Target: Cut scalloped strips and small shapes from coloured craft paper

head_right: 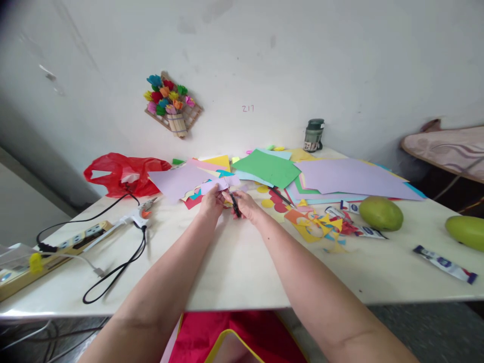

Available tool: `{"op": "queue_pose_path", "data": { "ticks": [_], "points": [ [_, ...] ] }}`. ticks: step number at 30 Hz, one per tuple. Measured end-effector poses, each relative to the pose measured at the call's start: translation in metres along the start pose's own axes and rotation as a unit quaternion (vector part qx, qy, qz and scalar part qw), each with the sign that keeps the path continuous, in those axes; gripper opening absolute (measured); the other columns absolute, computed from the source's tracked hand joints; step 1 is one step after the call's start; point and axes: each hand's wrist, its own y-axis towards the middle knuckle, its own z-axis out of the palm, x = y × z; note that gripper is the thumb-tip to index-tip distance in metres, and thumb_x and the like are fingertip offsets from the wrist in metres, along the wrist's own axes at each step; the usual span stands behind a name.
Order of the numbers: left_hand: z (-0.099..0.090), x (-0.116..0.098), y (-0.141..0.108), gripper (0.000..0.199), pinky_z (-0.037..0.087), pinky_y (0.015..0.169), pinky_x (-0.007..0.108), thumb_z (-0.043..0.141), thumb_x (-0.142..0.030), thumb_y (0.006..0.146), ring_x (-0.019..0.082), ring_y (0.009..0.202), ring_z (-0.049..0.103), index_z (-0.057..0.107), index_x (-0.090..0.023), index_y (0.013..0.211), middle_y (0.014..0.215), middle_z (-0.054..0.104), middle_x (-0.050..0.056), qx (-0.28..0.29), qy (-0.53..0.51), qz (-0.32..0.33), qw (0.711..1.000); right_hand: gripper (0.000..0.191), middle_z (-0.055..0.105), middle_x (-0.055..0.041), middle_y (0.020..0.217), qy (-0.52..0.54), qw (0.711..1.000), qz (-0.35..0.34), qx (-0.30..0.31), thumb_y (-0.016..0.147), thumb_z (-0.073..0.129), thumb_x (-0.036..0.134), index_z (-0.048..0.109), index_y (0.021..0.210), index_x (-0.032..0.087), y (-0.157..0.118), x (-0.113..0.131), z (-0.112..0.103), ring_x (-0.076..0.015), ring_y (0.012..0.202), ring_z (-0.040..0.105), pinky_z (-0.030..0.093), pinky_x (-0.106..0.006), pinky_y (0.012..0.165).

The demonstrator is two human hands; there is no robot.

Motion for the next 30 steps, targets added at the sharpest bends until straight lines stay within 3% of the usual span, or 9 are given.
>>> {"op": "queue_pose_path", "data": {
  "ticks": [10,22,30],
  "points": [
    [-0.001,0.003,0.002,0.009,0.055,0.060,0.021,0.053,-0.007,0.087,0.011,0.057,0.065,0.058,-0.013,0.082,0.067,0.065,0.003,0.012,-0.010,0.001,1.000,0.054,0.056,0.0034,0.049,0.011,1.000,-0.008,-0.010,0.081,0.063,0.060,0.059,0.110,0.013,0.005,-0.006,0.001,-0.0090,0.036,0.050,0.024,-0.016,0.030],
    [0.000,0.002,0.003,0.010,0.056,0.054,0.021,0.053,-0.007,0.085,0.013,0.053,0.065,0.058,-0.012,0.079,0.063,0.065,0.005,-0.013,-0.020,-0.020,1.000,0.052,0.055,0.0057,0.050,-0.004,1.000,-0.005,-0.027,0.080,0.068,0.052,0.058,0.116,0.016,0.010,-0.011,0.001,-0.0078,0.035,0.049,0.023,-0.015,0.030],
    [-0.002,0.003,0.007,0.009,0.057,0.060,0.022,0.055,-0.007,0.084,0.013,0.055,0.066,0.058,-0.014,0.079,0.064,0.065,0.004,-0.036,-0.010,-0.018,0.999,0.050,0.055,0.0052,0.050,-0.011,0.999,0.000,-0.032,0.083,0.068,0.047,0.056,0.120,0.016,0.011,-0.010,0.002,-0.0089,0.035,0.049,0.022,-0.015,0.030]
  ]
}}
